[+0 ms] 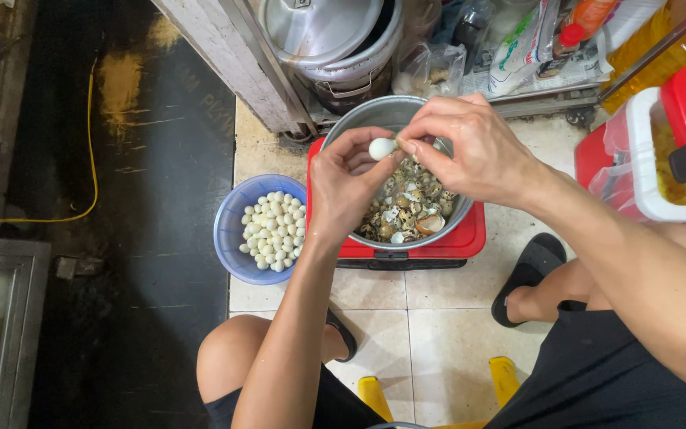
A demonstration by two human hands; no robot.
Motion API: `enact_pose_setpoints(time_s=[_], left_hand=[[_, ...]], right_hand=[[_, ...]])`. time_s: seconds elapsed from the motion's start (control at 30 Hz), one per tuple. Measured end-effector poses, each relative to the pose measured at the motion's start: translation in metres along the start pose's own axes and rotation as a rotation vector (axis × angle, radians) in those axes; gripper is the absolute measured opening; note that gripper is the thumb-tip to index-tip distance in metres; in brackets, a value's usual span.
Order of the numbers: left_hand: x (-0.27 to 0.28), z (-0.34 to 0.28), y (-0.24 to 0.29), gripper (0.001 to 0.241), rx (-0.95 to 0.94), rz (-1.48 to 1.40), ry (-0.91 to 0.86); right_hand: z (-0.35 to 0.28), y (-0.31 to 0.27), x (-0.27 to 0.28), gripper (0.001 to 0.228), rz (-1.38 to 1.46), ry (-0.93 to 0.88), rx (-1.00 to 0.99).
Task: Peeling the shells off boiled quail eggs and placing the peeled eggs into a separate bowl.
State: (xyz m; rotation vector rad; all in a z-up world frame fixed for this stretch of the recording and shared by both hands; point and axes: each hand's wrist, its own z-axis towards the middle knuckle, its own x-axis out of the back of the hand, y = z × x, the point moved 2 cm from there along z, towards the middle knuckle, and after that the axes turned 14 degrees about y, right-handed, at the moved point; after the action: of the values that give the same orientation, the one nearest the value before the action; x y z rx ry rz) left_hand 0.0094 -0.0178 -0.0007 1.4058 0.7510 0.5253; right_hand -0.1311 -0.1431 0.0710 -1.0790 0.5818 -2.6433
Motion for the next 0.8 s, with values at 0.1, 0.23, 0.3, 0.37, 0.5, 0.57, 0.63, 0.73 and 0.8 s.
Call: enact_pose_setpoints(time_s=[0.1, 0.23, 0.3, 0.37, 0.5, 0.57, 0.63, 0.73, 0.8], left_hand=[[0.002, 0.0, 0.004, 0.035, 0.011, -0.125, -0.071], [0.0, -0.003, 0.022, 0.042, 0.103, -0.206, -0.097], [0.003, -0.004, 0.017, 0.044, 0.083, -0.197, -0.121], [0.008, 0.0, -0.006, 0.039, 0.105, -0.18, -0.066], [0.006, 0.0, 0.007, 0.045, 0.245, -0.21, 0.002], [0.007, 0.001, 0.013, 0.043, 0.253, -0.338, -0.023], [0.008, 0.002, 0.014, 0.041, 0.26, -0.467, -0.049], [0.012, 0.007, 0.003, 0.035, 0.303, -0.556, 0.006], [0.016, 0.011, -0.01, 0.033, 0.317, -0.552, 0.106]], right_hand=[[0.0, 0.01, 0.001, 0.011, 0.078, -0.048, -0.141], [0.001, 0.012, 0.003, 0.012, 0.134, -0.043, -0.257], [0.003, 0.008, 0.006, 0.012, 0.195, -0.035, -0.272], [0.003, 0.006, 0.005, 0.013, 0.218, -0.052, -0.274], [0.001, 0.012, 0.004, 0.015, 0.173, -0.047, -0.293], [0.0, 0.018, 0.006, 0.015, 0.162, -0.033, -0.325], [0.0, 0.022, 0.008, 0.015, 0.152, -0.021, -0.357], [0.001, 0.023, 0.009, 0.016, 0.163, -0.016, -0.383], [0.0, 0.024, 0.009, 0.017, 0.175, -0.038, -0.419]])
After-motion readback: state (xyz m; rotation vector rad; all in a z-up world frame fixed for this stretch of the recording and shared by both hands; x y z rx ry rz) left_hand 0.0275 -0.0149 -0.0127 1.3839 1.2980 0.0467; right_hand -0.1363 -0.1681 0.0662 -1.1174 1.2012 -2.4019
